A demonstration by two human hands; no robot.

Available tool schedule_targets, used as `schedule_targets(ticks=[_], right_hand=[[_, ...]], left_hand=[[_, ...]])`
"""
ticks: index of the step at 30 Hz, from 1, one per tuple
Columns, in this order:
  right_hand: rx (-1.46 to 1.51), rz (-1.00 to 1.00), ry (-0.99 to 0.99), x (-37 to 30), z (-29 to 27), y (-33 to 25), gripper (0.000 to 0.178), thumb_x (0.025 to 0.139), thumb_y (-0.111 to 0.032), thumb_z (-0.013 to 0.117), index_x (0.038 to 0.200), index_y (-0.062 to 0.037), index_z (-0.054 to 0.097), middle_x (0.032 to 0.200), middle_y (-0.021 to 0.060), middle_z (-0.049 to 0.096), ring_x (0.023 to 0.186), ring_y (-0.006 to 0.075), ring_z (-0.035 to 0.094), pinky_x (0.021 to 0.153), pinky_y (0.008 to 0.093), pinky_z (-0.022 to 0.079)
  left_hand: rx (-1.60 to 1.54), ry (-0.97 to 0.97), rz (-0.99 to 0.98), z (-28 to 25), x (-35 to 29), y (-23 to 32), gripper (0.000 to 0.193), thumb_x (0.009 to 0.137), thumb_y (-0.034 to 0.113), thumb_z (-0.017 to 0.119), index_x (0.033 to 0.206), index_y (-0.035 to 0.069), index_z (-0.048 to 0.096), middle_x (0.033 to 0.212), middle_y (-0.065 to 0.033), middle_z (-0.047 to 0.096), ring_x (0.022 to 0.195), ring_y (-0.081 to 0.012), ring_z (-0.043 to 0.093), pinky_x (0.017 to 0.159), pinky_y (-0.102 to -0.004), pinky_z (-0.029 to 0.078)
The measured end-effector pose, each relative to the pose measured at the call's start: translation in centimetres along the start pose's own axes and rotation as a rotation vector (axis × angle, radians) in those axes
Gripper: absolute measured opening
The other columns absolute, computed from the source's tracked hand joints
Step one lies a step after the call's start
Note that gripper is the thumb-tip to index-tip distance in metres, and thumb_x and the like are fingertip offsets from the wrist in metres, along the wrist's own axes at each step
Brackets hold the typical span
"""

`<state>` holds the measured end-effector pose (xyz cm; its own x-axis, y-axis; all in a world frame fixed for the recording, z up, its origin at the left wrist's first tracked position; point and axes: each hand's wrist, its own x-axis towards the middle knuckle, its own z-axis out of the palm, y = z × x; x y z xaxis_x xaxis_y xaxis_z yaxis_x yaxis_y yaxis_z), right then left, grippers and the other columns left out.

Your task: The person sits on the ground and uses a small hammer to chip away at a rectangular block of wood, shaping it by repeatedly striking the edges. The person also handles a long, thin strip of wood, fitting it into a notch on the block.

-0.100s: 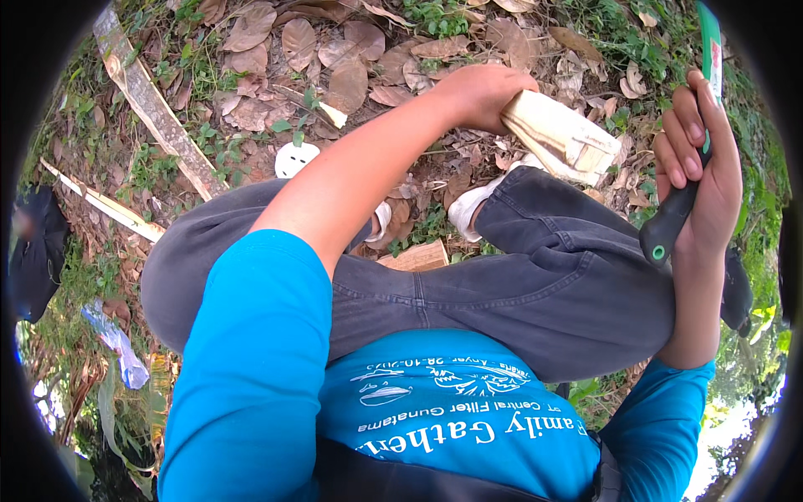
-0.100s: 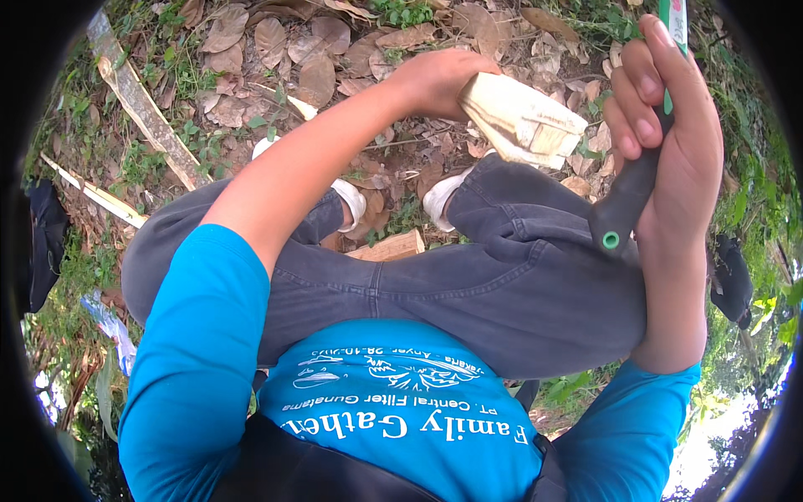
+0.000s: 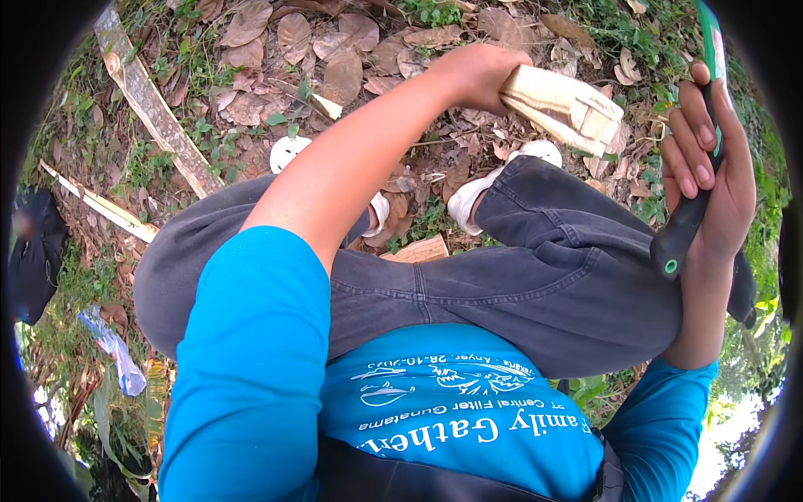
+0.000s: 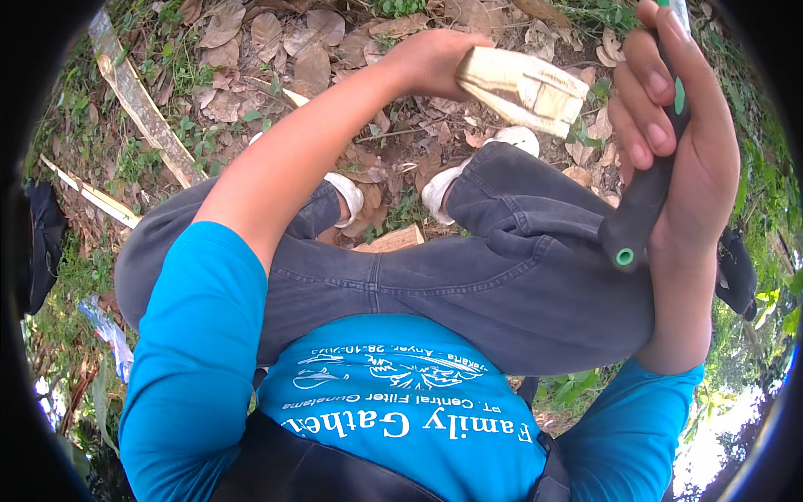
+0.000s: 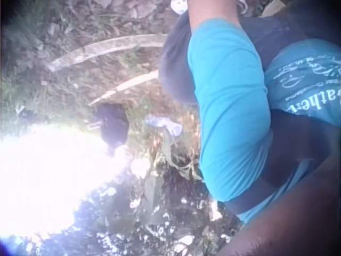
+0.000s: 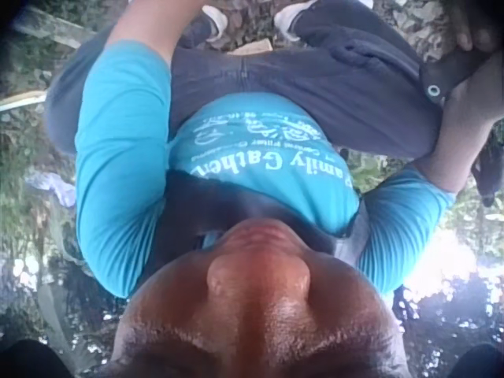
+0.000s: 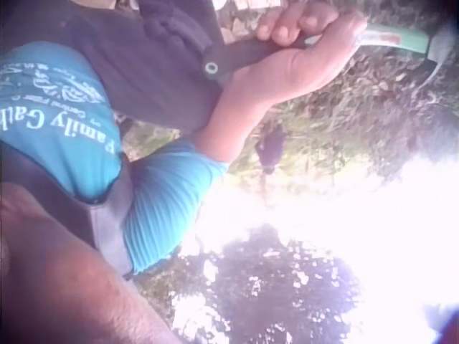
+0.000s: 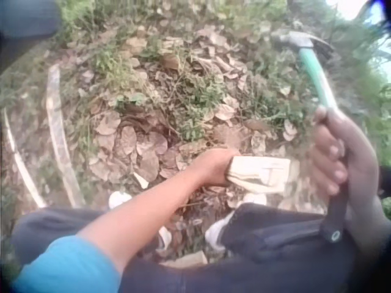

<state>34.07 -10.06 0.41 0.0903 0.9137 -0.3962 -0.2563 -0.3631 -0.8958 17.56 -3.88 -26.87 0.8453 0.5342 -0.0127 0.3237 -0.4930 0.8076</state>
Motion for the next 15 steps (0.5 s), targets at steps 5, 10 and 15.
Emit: schedule_targets(ticks=[5,10,15], right_hand=[[-0.114,-0.14,0.101,-5.8,-1.9,-1.3,0.028,0.111,-0.021,0.045,0.126,0.0023,0.051,0.074,-0.0043,0.036,0.05,0.0015,0.034,0.042,0.0165,0.038],[0.105,-0.347,0.286,-6.5,-0.9,-2.1,0.016,0.103,-0.019,0.06,0.105,-0.0049,0.053,0.068,-0.0058,0.048,0.048,0.0013,0.046,0.039,0.0186,0.039],[0.064,-0.455,0.251,-6.7,-0.6,-2.5,0.017,0.103,-0.019,0.059,0.108,-0.0041,0.054,0.068,-0.0054,0.049,0.047,0.0012,0.045,0.038,0.0181,0.039]], left_hand=[[0.148,-0.137,-0.003,-8.0,-0.4,6.9,0.081,0.066,0.036,0.084,0.136,0.01,0.054,0.105,-0.026,0.071,0.101,-0.0405,0.069,0.088,-0.047,0.056],[0.52,-0.04,-0.123,-13.6,-2.5,9.3,0.066,0.061,0.035,0.085,0.117,0.009,0.062,0.101,-0.0197,0.072,0.096,-0.0407,0.069,0.085,-0.0484,0.056],[0.833,-0.015,-0.152,-15.6,-4.6,5.0,0.061,0.062,0.037,0.085,0.112,0.01,0.065,0.093,-0.0183,0.073,0.091,-0.0377,0.071,0.083,-0.0472,0.056]])
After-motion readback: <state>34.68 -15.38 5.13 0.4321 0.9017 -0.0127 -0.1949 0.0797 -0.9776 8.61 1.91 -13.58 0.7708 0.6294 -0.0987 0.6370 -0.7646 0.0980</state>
